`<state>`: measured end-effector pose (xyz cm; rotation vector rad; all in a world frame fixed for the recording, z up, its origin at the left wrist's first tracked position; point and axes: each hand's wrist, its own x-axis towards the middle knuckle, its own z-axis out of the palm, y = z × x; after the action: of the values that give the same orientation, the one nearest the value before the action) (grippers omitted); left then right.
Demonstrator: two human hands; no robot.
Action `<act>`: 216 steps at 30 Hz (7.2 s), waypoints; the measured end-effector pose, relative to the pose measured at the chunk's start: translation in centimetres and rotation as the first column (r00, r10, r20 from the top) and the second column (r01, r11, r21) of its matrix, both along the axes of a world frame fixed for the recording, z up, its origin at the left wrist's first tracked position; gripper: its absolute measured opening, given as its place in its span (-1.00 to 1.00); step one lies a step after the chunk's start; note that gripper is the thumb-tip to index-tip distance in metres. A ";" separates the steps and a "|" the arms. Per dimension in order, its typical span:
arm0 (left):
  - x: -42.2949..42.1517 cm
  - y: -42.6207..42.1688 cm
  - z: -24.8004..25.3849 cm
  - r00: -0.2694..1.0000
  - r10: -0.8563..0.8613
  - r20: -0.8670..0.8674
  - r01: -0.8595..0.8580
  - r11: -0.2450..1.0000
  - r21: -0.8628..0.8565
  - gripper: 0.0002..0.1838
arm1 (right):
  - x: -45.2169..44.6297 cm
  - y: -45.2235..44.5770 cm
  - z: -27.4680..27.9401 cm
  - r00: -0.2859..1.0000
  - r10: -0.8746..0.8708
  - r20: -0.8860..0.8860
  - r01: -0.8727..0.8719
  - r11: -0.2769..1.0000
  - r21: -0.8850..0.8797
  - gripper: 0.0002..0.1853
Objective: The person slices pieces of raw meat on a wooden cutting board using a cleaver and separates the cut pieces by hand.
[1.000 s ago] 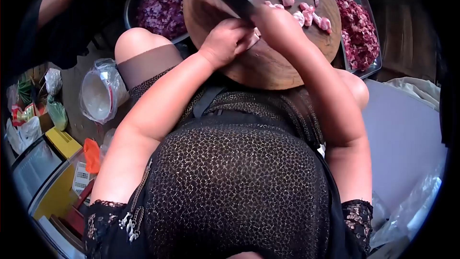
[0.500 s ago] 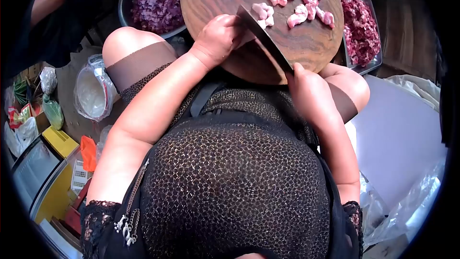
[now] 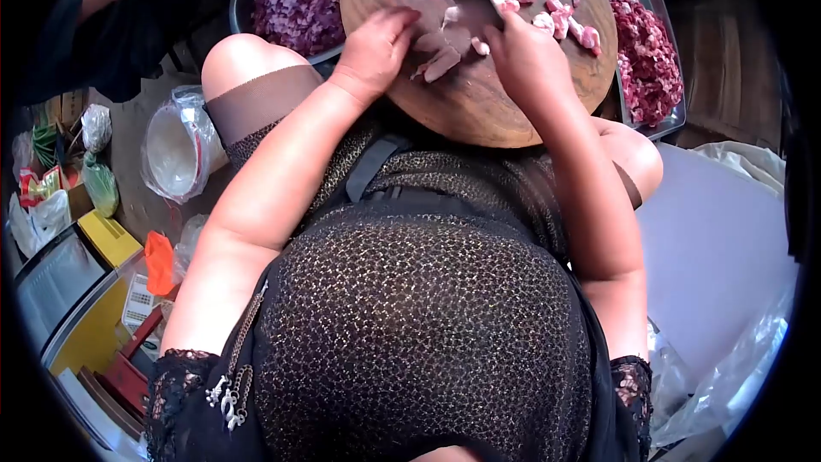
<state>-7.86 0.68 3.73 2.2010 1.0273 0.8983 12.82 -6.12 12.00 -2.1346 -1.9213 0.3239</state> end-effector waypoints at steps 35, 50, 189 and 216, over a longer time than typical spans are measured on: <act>-0.9 -0.8 0.3 0.985 -0.014 -0.170 0.031 0.994 0.100 -0.69 | 4.1 -9.5 1.6 0.940 -0.104 -0.326 0.063 0.989 -0.135 -0.75; 1.1 -0.7 3.6 0.809 -0.274 -0.520 0.109 0.939 -0.325 -0.77 | 2.9 -6.9 1.7 0.984 0.132 -0.117 -0.160 0.947 -0.280 -0.77; 9.4 8.9 4.6 0.974 0.096 0.206 0.061 0.763 -0.644 -0.84 | 17.8 -4.5 0.2 0.180 -0.219 -0.959 0.542 0.836 -0.090 -0.80; 9.1 -0.2 8.1 0.959 0.033 0.281 0.239 0.439 -0.866 -0.61 | 15.1 -4.5 -0.6 0.557 -0.496 -0.667 0.283 0.868 -0.409 -0.77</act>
<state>1.25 0.45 11.86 1.1514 0.9036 0.3701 27.88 -10.59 11.44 -1.9948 -0.9122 1.2065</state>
